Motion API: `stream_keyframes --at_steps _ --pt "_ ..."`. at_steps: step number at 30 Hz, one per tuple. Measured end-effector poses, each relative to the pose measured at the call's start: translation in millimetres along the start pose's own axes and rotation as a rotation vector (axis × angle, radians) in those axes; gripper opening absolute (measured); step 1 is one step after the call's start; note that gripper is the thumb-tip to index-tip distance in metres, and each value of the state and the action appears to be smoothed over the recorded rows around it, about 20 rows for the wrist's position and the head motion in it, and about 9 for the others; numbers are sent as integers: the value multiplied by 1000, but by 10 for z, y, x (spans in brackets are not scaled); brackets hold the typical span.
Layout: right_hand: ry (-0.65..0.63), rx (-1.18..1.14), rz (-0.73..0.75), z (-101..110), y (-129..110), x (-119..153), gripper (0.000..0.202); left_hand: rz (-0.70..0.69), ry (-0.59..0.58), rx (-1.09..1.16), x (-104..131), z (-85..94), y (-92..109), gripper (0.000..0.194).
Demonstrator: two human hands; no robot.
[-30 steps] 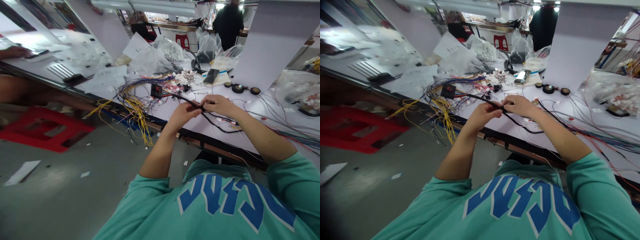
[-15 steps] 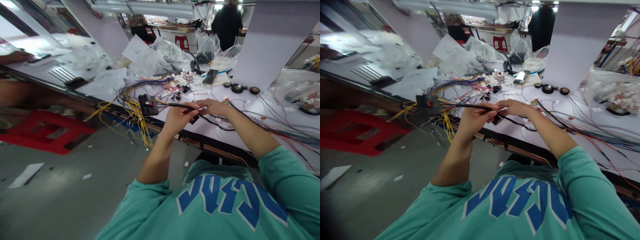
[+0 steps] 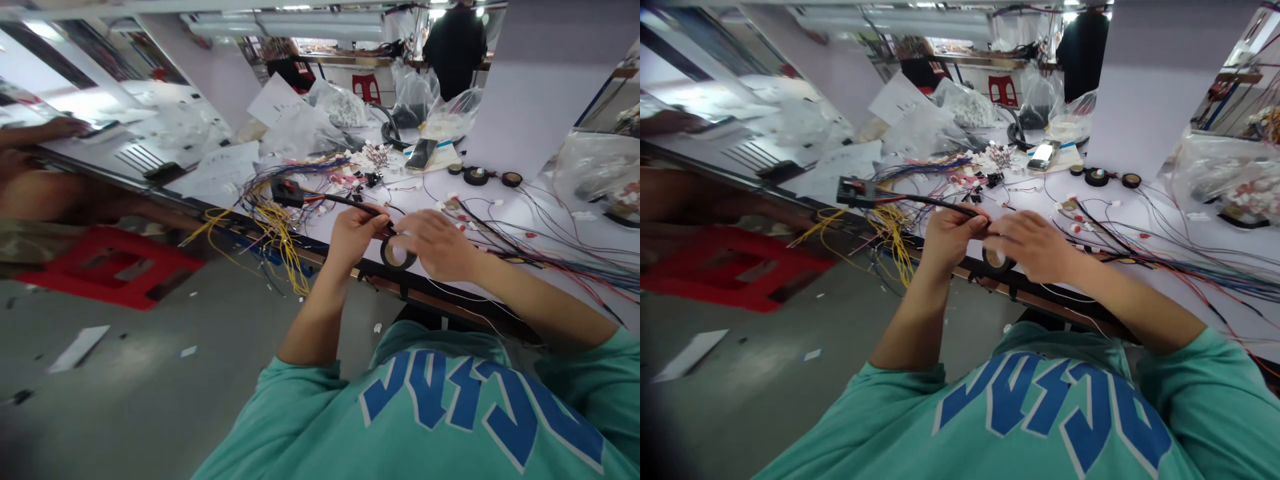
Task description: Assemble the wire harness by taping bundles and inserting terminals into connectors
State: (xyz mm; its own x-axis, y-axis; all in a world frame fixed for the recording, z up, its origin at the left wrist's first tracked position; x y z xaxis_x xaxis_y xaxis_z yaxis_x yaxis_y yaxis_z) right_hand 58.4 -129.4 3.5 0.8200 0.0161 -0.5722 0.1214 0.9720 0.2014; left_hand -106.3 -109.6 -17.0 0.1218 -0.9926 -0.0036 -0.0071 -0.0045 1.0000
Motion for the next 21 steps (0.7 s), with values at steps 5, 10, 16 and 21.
stream_keyframes --at_steps 5,10,16,21 --pt "-169 334 322 -22 -376 -82 21 -5 77 -49 52 -7 4 10" --pt "-349 149 245 43 -466 -196 20 -49 80 -271 162 -62 58 8" --pt "-418 -76 -143 220 -143 -170 27 -129 11 -435 351 -96 153 8" --pt "-370 -299 -388 -64 301 0 24 -190 -44 -340 445 -149 185 11"
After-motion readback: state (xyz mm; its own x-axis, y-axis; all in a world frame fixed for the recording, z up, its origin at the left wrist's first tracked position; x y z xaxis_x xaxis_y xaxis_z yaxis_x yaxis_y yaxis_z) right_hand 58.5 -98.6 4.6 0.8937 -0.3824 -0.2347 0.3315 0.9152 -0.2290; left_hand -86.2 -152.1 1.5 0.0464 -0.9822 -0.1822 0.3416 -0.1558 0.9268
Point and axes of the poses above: each hand's wrist, its own x-axis away from the middle knuckle, its own z-axis out of the back of the hand, y = z × x, the point moved 4 cm from there along -x, towards the middle knuckle, and after that the axes turned 12 degrees about z, right-handed, at the moved point
